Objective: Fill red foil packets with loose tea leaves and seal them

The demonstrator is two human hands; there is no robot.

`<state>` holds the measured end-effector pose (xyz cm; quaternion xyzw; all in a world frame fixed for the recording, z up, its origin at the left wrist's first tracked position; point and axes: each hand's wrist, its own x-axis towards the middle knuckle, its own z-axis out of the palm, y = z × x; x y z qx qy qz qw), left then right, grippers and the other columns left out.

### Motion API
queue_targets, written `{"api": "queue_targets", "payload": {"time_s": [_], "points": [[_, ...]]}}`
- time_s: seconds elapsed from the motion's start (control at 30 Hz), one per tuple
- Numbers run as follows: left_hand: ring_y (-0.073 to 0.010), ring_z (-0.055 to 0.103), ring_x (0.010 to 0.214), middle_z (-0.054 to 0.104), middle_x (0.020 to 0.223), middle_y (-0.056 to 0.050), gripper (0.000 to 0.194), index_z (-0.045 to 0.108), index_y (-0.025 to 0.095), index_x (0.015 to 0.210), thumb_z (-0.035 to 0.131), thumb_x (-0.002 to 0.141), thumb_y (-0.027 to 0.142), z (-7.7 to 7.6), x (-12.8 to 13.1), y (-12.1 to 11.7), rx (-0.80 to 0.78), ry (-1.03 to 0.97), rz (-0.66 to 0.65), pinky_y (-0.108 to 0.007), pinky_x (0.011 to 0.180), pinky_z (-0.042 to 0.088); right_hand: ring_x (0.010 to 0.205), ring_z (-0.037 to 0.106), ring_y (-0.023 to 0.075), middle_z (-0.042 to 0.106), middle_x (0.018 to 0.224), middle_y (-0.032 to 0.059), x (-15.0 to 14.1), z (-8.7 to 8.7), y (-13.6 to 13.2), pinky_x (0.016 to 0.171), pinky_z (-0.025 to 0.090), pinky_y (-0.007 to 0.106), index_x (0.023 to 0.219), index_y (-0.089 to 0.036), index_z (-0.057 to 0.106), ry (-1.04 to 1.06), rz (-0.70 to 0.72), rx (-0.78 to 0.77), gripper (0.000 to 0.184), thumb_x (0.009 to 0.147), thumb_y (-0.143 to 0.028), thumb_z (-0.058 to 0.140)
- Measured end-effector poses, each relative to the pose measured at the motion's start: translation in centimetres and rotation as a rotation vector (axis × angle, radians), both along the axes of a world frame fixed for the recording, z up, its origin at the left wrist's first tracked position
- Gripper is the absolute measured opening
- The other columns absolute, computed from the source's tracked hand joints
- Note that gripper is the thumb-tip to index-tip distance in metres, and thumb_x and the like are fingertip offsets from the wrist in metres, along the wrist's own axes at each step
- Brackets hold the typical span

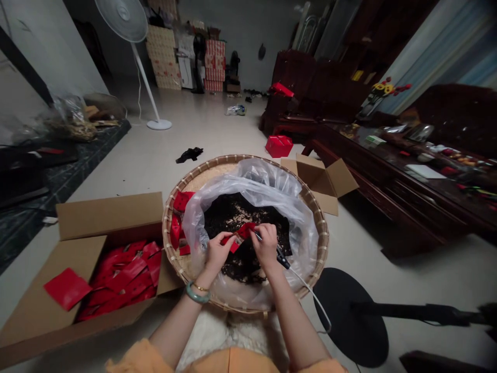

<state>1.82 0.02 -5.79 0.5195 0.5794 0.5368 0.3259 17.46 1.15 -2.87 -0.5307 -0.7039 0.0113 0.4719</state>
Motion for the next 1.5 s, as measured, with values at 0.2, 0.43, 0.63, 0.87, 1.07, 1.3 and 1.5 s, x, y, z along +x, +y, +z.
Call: {"api": "queue_targets", "payload": {"time_s": [0.2,0.43,0.63,0.87,1.07,1.3,1.5], "points": [[-0.0142,0.061,0.060,0.068,0.068,-0.002,0.022,0.069,0.016,0.077,0.066,0.069,0.036,0.4,-0.1,0.4,-0.045,-0.216,0.006,-0.024,0.058,0.051,0.075,0.052,0.0174,0.056,0.076,0.0041,1.0,1.6,-0.9,0.068,0.043,0.030,0.071,-0.020,0.055,0.084,0.159,-0.022,0.010,0.081,-0.018,0.054],[-0.0211,0.065,0.081,0.069,0.088,-0.010,0.046,0.066,0.011,0.094,0.058,0.075,0.052,1.0,-0.2,0.2,-0.192,-0.651,-0.222,-0.033,0.062,0.057,0.088,0.055,0.0205,0.063,0.090,0.0077,0.4,1.3,-2.3,0.078,0.045,0.033,0.082,-0.020,0.062,0.185,0.206,-0.265,0.009,0.080,-0.026,0.056],[-0.0208,0.065,0.082,0.070,0.091,-0.009,0.043,0.068,0.012,0.090,0.059,0.075,0.051,1.2,-0.2,0.1,-0.211,-0.635,-0.275,-0.033,0.068,0.057,0.084,0.062,0.0220,0.070,0.091,0.0062,0.5,1.4,-1.6,0.081,0.047,0.035,0.097,-0.018,0.069,0.469,0.452,-0.689,0.033,0.079,-0.044,0.058],[-0.0230,0.067,0.079,0.071,0.086,-0.010,0.054,0.068,0.011,0.096,0.051,0.077,0.058,1.5,-0.4,0.2,-0.251,-0.531,-0.317,-0.034,0.067,0.055,0.101,0.059,0.0233,0.069,0.103,0.0040,1.3,2.1,-1.3,0.099,0.037,0.041,0.108,-0.020,0.067,0.589,0.652,-0.869,0.046,0.081,-0.055,0.053],[-0.0256,0.055,0.111,0.062,0.117,-0.013,0.049,0.055,0.014,0.122,0.039,0.088,0.046,1.7,-0.4,0.1,-0.003,0.011,-0.115,-0.043,0.094,0.044,0.108,0.057,0.0237,0.067,0.111,0.0067,1.7,1.0,-0.7,0.103,0.032,0.042,0.112,-0.020,0.065,0.709,0.654,-0.986,0.057,0.079,-0.064,0.048],[-0.0318,0.038,0.122,0.045,0.137,-0.009,0.072,0.041,0.024,0.133,0.069,0.067,0.017,4.4,0.5,-0.7,0.306,0.882,-0.254,-0.050,0.096,0.039,0.112,0.053,0.0213,0.063,0.116,0.0065,0.4,1.2,0.9,0.106,0.028,0.041,0.117,-0.020,0.061,0.670,0.627,-0.968,0.061,0.083,-0.066,0.038],[-0.0288,0.048,0.111,0.056,0.126,-0.009,0.064,0.047,0.022,0.127,0.062,0.067,0.006,2.9,-0.4,0.5,0.298,0.807,-0.163,-0.046,0.093,0.042,0.106,0.057,0.0192,0.067,0.107,0.0061,-1.7,2.6,1.4,0.103,0.034,0.040,0.109,-0.018,0.064,0.774,0.772,-0.950,0.059,0.084,-0.065,0.038]]}}
